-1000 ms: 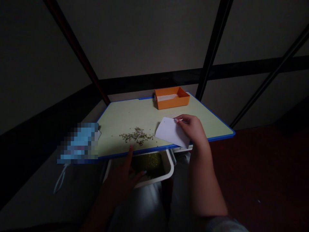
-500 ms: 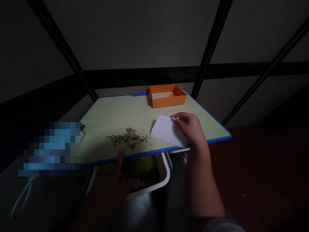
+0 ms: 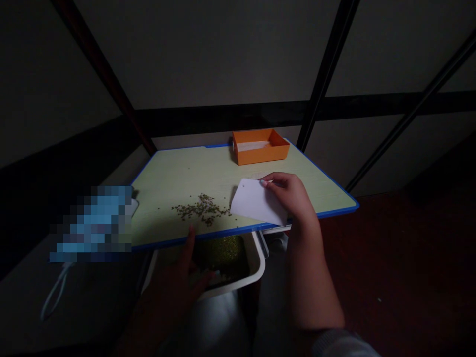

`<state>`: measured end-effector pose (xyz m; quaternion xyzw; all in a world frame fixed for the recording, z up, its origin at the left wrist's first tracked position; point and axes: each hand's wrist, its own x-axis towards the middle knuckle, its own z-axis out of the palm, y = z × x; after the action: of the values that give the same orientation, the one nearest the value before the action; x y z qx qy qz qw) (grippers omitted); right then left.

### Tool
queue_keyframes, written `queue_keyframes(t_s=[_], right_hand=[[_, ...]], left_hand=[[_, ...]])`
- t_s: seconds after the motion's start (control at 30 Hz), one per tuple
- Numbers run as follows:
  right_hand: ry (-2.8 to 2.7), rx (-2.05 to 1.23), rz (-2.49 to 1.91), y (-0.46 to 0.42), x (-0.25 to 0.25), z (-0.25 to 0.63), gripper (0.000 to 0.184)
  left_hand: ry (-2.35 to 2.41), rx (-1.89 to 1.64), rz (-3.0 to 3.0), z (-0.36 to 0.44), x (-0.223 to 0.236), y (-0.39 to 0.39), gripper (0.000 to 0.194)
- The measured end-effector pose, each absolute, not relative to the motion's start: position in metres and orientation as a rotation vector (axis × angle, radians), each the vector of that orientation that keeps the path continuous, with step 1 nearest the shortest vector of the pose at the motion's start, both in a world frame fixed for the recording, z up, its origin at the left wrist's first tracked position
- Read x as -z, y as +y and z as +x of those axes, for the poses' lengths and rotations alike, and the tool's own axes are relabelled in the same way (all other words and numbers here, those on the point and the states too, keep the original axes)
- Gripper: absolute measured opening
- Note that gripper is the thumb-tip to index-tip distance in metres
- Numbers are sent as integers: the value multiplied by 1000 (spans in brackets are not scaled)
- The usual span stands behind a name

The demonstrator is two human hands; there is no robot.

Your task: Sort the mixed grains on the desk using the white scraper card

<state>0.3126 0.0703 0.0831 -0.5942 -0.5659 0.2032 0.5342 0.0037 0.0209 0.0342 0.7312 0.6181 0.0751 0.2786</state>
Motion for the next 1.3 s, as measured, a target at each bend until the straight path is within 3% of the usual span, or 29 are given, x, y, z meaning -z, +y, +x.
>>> queue_keyframes(t_s=[1.3], right_hand=[[-1405, -534, -1406, 68, -84, 303, 14]], left_hand=[[1619, -192, 1958, 3, -38, 20, 103]])
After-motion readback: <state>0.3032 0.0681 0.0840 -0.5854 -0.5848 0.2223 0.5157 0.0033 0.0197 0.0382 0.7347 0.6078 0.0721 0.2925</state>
